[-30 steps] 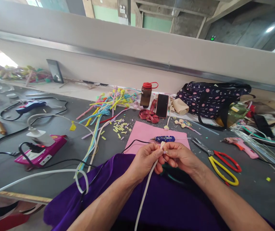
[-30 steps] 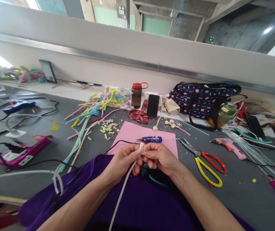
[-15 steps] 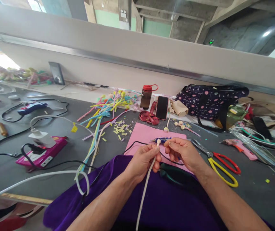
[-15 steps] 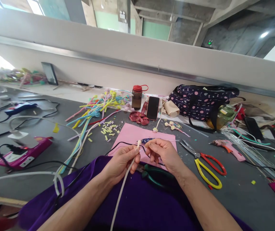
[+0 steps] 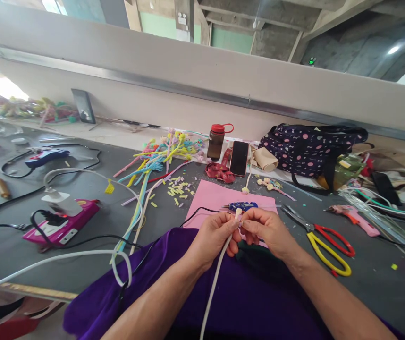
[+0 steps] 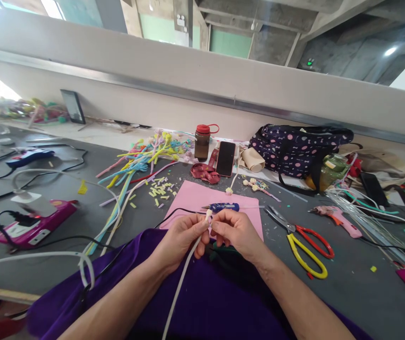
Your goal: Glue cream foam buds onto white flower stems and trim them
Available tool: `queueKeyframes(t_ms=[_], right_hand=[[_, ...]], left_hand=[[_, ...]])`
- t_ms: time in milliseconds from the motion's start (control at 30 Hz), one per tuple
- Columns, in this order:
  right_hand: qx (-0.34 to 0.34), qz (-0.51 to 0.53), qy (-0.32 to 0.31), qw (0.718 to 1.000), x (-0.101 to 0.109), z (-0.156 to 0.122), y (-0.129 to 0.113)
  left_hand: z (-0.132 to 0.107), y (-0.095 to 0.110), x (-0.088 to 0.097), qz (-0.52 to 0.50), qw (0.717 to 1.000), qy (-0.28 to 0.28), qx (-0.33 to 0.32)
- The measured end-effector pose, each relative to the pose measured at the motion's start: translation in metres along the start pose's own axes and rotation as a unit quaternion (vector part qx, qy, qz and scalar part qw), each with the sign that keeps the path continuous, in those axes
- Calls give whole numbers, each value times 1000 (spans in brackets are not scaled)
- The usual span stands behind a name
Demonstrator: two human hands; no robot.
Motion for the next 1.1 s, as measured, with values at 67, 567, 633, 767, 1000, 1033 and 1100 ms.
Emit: queueKeyframes(t_ms=[67, 567, 633, 767, 1000, 1033, 1100], right_hand=[[-9, 14, -9, 1000, -1, 0, 2], [-58, 188, -112, 974, -8, 9, 16], [-69, 194, -131, 970, -9, 9, 15], [-64, 147, -93, 983, -7, 8, 12], [51, 8, 43, 998, 2, 1, -2], [58, -8, 43, 997, 2, 0, -2], [66, -39, 41, 996, 2, 0, -2]], left_hand=[[0, 1, 0, 15, 1000, 11, -9], [1, -2, 1, 46, 998, 23, -24], [1, -3, 0, 40, 999, 21, -24], [1, -2, 1, 6, 1000, 8, -15], [0, -4, 5, -80, 995, -34, 38], [0, -4, 5, -90, 994, -38, 44], [0, -4, 5, -106, 992, -41, 49]])
Point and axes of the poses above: each hand's wrist, its own z-axis towards the middle knuckle, its own x-axis out of the back of the hand, y = z × x, the point moved 3 cm from there along z, towards the middle knuckle, and after that the axes turned 12 degrees about -x, right-handed, at the moved point
